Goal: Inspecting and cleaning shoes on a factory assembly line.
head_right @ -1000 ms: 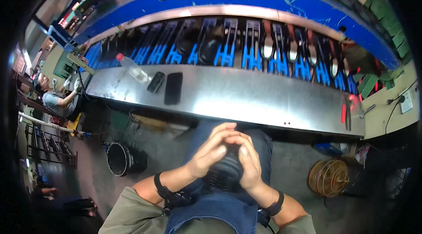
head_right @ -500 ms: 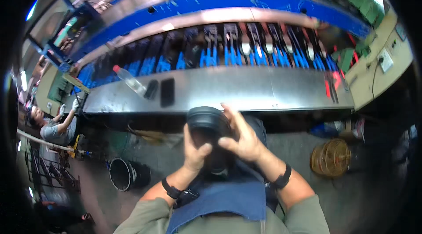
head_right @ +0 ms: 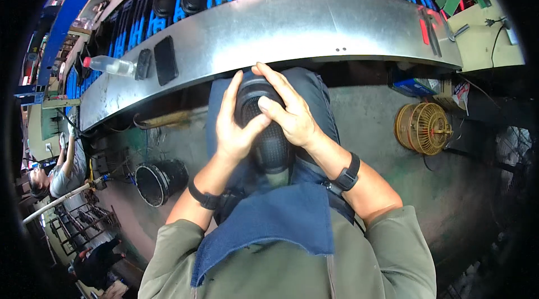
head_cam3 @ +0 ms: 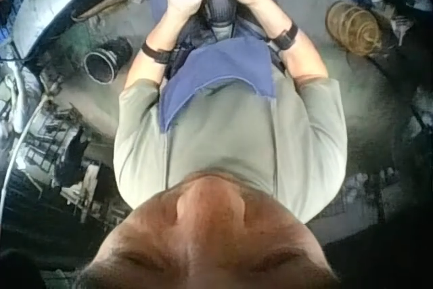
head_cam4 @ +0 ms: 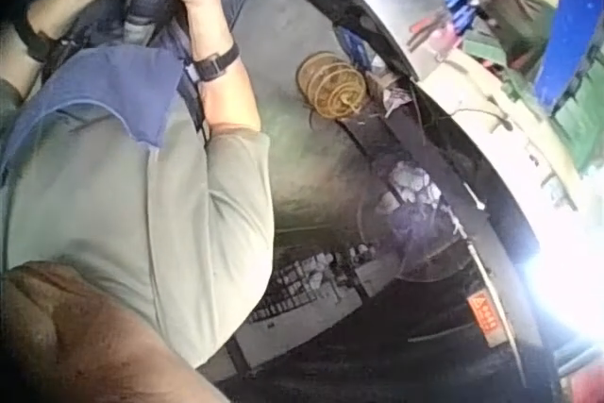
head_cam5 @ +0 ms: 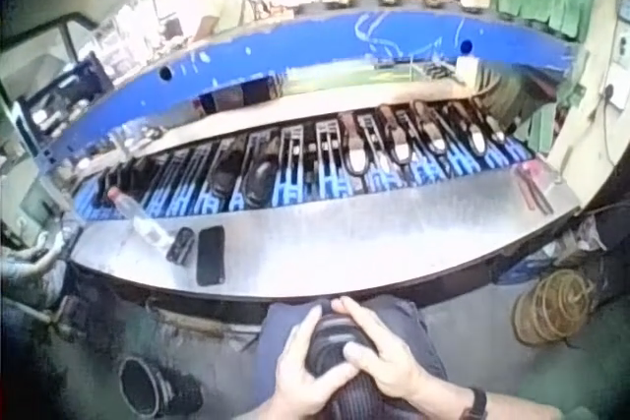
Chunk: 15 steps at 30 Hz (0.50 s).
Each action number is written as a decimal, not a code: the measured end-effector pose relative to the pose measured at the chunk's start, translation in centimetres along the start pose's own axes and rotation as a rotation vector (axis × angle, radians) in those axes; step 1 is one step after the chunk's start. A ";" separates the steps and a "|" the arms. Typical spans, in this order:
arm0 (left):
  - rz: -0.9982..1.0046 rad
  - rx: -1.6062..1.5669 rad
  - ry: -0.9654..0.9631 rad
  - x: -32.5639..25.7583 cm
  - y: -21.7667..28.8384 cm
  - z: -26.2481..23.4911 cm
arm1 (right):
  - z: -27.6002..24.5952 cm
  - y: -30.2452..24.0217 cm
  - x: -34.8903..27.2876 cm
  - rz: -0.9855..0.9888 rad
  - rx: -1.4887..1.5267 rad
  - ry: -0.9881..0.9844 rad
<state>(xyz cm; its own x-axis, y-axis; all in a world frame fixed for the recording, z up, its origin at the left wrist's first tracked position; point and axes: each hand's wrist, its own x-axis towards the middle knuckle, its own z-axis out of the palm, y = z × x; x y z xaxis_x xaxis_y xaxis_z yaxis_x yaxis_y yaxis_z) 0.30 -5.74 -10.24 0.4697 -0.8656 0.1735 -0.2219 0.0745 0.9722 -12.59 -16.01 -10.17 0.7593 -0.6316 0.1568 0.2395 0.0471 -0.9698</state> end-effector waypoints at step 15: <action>-0.661 -0.980 0.214 0.4 5.7 -1.1 | -6.9 -3.9 -8.0 0.024 -0.064 0.357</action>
<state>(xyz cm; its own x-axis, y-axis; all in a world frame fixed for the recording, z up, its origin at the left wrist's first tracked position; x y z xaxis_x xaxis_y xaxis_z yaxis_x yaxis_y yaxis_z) 0.16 -5.12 -4.47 0.4010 -0.7854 -0.4716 0.8161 0.0725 0.5733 -23.77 -16.44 -8.98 0.5020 -0.8620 0.0699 0.1772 0.0234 -0.9839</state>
